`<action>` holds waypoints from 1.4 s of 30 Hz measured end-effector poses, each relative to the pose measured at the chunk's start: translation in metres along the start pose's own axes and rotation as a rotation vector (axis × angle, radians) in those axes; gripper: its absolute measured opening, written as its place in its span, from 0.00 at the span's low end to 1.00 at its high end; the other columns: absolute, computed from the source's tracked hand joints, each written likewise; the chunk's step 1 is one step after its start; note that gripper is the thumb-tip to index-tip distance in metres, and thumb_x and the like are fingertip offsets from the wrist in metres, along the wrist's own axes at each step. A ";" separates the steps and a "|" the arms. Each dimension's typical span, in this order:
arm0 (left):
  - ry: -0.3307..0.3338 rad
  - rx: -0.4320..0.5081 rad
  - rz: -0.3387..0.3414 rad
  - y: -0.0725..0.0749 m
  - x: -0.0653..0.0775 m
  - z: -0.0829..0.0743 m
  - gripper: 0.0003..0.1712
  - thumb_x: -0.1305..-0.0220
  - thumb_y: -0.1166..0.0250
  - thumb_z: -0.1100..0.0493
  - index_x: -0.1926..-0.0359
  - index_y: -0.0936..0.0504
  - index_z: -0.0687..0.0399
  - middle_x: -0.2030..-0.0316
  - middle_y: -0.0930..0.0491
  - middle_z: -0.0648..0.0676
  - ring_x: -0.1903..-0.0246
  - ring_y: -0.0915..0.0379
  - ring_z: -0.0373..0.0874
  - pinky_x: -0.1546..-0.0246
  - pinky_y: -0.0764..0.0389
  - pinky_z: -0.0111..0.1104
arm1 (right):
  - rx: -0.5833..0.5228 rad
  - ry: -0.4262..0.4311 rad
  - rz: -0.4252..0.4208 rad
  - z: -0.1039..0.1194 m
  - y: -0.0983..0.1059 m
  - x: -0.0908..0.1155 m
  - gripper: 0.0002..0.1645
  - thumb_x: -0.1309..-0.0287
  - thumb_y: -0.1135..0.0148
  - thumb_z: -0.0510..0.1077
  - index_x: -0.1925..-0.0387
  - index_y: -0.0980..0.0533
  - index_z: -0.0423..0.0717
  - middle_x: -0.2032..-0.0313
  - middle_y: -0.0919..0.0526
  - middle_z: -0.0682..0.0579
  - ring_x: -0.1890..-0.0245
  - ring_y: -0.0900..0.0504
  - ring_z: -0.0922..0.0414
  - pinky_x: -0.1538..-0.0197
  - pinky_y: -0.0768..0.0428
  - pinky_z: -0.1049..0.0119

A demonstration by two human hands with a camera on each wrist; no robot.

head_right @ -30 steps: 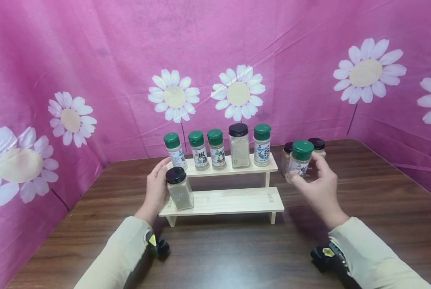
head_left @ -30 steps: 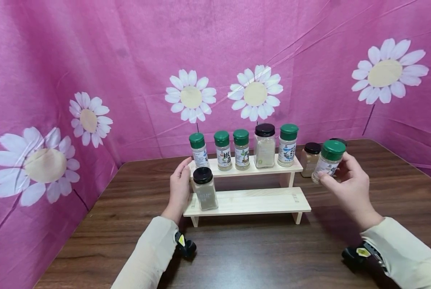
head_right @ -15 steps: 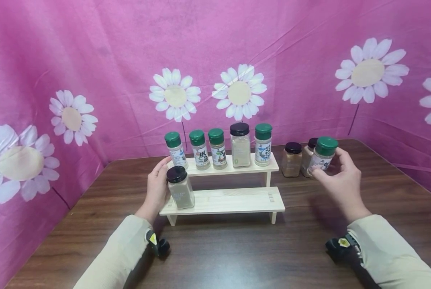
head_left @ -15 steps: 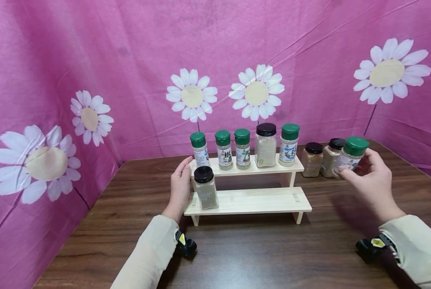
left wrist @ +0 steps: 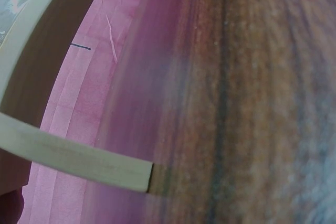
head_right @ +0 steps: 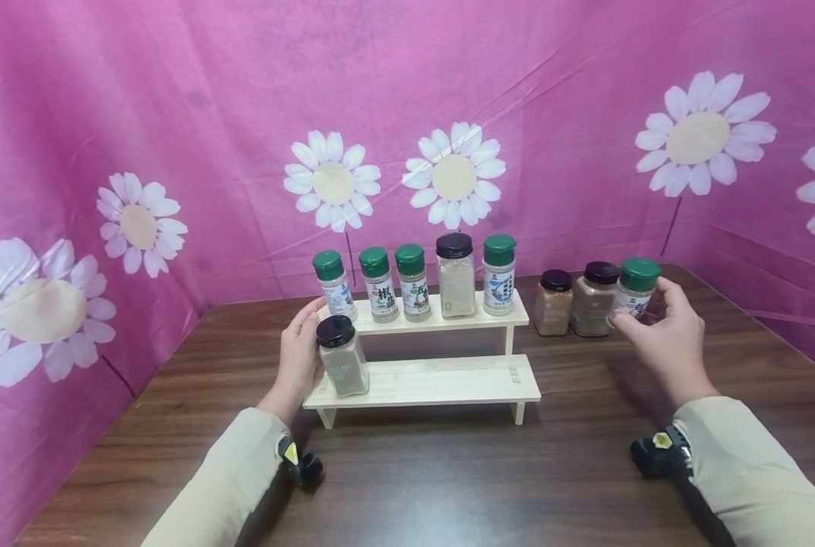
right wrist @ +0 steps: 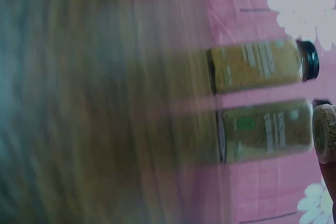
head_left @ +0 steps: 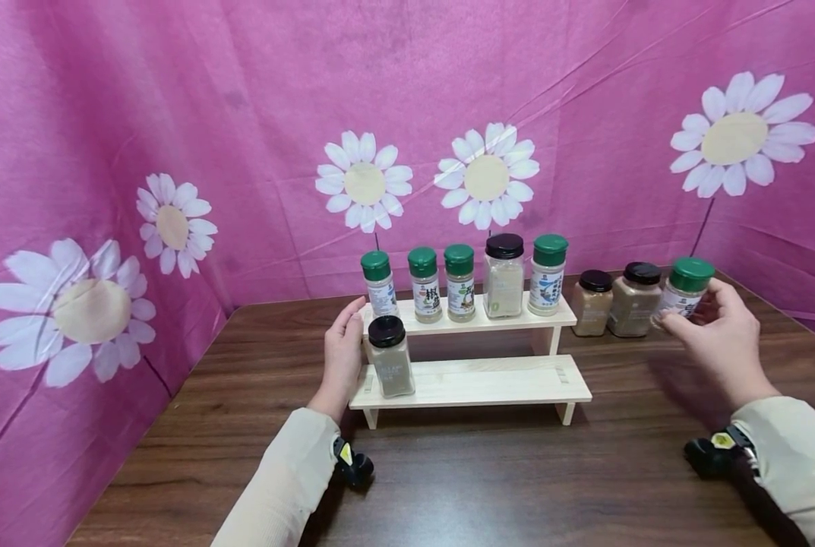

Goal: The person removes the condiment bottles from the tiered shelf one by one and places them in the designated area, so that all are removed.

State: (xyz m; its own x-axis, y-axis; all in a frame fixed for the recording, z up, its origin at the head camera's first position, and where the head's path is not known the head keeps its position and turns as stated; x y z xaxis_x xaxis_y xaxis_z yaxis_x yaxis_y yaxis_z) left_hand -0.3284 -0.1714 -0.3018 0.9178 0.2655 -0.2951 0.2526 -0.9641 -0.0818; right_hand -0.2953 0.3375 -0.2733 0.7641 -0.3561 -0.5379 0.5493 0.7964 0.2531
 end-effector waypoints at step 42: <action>-0.003 0.004 0.011 -0.001 -0.001 0.001 0.21 0.32 0.54 0.63 0.41 0.29 0.64 0.41 0.30 0.61 0.41 0.37 0.48 0.37 0.38 0.40 | 0.298 -0.175 0.191 -0.089 -0.015 -0.039 0.34 0.43 0.41 0.43 0.40 0.39 0.31 0.56 0.26 0.38 0.72 0.40 0.84 0.68 0.37 0.84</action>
State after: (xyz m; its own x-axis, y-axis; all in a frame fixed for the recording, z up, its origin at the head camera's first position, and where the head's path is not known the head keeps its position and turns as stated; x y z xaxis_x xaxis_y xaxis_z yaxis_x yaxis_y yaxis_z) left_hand -0.3296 -0.1705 -0.3024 0.9196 0.2551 -0.2987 0.2415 -0.9669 -0.0822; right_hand -0.3630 0.3828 -0.3278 0.8942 -0.3137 -0.3194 0.4459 0.6886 0.5718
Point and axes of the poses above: each hand's wrist, its own x-axis away from the middle knuckle, its own y-axis out of the back of the hand, z = x × y, the point moved 10 cm from there along -x, towards the middle knuckle
